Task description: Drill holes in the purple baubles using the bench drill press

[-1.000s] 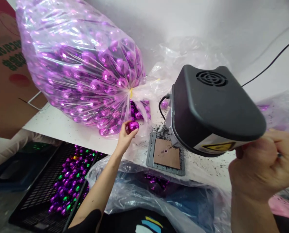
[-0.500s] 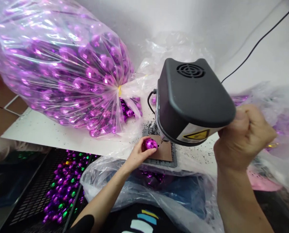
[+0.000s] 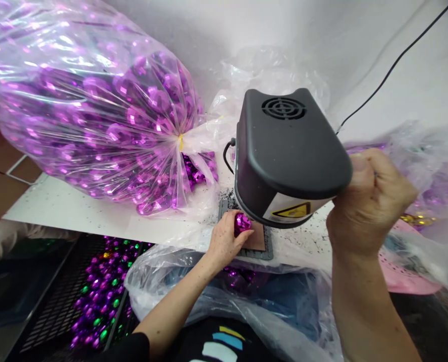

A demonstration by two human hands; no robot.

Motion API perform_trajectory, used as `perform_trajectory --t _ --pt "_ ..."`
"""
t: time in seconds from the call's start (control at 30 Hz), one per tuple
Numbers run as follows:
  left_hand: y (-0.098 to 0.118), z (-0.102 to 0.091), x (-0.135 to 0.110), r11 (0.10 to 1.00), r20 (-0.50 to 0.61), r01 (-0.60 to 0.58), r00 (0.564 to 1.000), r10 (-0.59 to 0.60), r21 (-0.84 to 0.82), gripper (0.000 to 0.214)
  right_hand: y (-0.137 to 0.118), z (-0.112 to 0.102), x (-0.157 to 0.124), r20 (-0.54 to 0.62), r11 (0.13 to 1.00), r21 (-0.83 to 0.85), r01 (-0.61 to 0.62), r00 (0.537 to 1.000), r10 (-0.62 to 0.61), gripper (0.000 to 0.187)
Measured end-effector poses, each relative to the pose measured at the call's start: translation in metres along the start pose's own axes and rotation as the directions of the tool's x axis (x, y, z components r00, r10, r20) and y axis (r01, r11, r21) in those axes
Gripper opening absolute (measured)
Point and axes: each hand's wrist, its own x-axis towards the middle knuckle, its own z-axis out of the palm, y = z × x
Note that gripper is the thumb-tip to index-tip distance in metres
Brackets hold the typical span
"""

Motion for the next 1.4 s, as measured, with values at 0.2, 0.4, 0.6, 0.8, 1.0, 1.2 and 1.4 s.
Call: perform_trajectory --t 0.2,0.4,0.6,0.8,1.0,1.2,1.4 --pt "-0.016 -0.009 0.008 0.972 0.041 0.162 0.987 -0.157 -0.172 0.031 0.002 -0.001 0.000 0.003 1.000 -0.011 0.002 1.000 -0.002 0.048" --pt "-0.031 -0.016 0.009 0.933 0.092 0.203 0.979 -0.183 -0.299 0.037 0.001 0.000 0.001 -0.005 0.999 -0.030 0.016 1.000 -0.016 0.050" --pt "-0.019 -0.007 0.003 0.991 0.043 0.042 0.998 -0.037 -0.126 0.032 0.001 0.000 0.000 -0.006 1.000 -0.015 0.007 1.000 -0.007 0.049" --pt "-0.009 0.013 0.000 0.996 0.001 -0.066 0.998 0.066 0.056 0.040 0.003 0.002 0.000 -0.023 1.000 0.029 0.005 1.000 -0.004 0.047" --pt "-0.010 0.024 0.006 0.994 -0.011 -0.076 0.997 0.077 0.072 0.035 0.006 0.001 0.002 -0.022 0.998 0.064 0.005 1.000 -0.004 0.046" --pt "-0.013 0.022 0.000 0.997 -0.034 -0.081 0.996 0.082 0.012 0.034 0.002 -0.007 -0.015 -0.074 0.992 -0.044 0.122 0.989 -0.125 0.031" --pt "-0.014 0.021 -0.002 0.998 0.004 -0.048 0.999 0.048 0.029 0.039 0.010 -0.022 -0.056 0.013 0.973 0.048 0.225 0.974 -0.226 0.017"
